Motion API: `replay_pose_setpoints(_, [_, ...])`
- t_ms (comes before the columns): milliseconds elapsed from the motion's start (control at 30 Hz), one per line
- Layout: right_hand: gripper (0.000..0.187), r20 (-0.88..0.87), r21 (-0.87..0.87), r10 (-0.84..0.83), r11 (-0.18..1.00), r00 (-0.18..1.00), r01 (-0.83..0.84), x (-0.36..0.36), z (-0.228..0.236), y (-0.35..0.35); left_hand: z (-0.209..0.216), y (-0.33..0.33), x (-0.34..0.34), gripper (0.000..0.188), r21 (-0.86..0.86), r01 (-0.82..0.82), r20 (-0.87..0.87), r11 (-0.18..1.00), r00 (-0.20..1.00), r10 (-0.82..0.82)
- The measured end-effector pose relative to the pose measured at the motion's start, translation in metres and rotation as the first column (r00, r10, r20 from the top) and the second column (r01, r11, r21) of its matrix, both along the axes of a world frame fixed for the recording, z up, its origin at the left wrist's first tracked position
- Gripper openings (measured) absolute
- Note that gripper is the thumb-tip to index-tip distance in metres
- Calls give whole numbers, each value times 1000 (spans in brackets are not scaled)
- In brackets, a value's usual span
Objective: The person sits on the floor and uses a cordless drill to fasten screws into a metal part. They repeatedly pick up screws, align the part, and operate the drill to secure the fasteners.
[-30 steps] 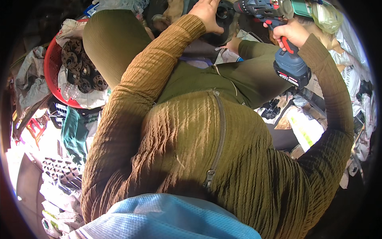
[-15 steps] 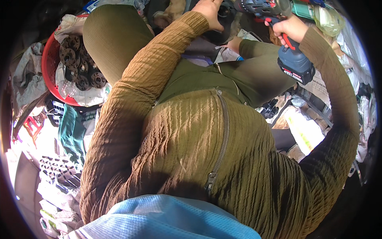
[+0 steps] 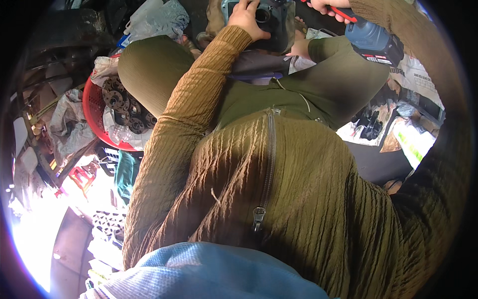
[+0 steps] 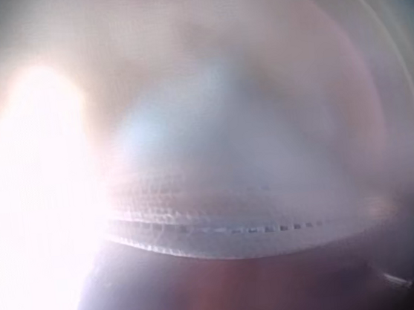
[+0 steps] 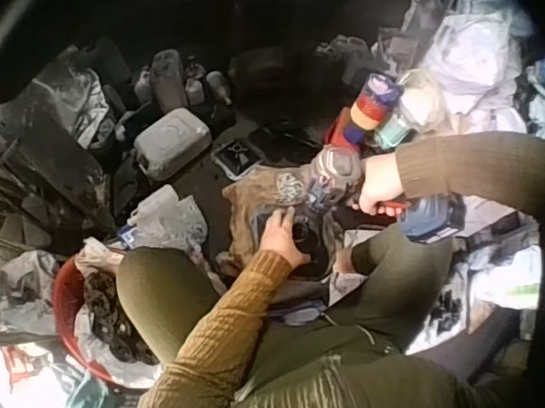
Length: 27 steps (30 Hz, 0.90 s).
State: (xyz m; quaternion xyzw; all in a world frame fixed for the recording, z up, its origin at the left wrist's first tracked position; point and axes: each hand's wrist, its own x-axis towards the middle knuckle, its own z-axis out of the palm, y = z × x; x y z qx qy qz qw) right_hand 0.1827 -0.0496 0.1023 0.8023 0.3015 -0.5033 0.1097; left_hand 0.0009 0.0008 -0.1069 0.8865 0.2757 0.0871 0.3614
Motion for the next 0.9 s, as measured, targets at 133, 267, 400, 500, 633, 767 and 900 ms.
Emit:
replay_pose_setpoints(133, [14,-1,-5,8,1000,1000,-8,-5,5,0,-15,-8,-1,110,46,-52,50,998,997,50])
replay_pose_setpoints(267, [15,-4,-9,15,1000,1000,-15,-1,3,-2,-18,-9,-1,109,-32,-45,105,998,993,48])
replay_pose_setpoints(400, [17,-42,18,48,999,998,-47,4,1,-4,-15,-1,-1,110,-121,14,199,993,980,11])
replay_pose_setpoints(500, [18,-38,13,75,997,996,-75,6,-3,-1,-15,7,-2,109,-97,38,189,995,982,-19])
replay_pose_setpoints(633, [19,-35,0,100,995,994,-100,8,-11,0,-16,8,-3,111,-78,55,218,995,975,-37])
replay_pose_setpoints(767, [21,-33,0,107,994,994,-107,14,-14,3,-20,5,-6,104,-74,31,171,997,985,-18])
replay_pose_setpoints(900, [23,-39,-3,115,993,993,-115,16,-16,3,-25,0,-7,108,25,14,138,1000,990,-18])
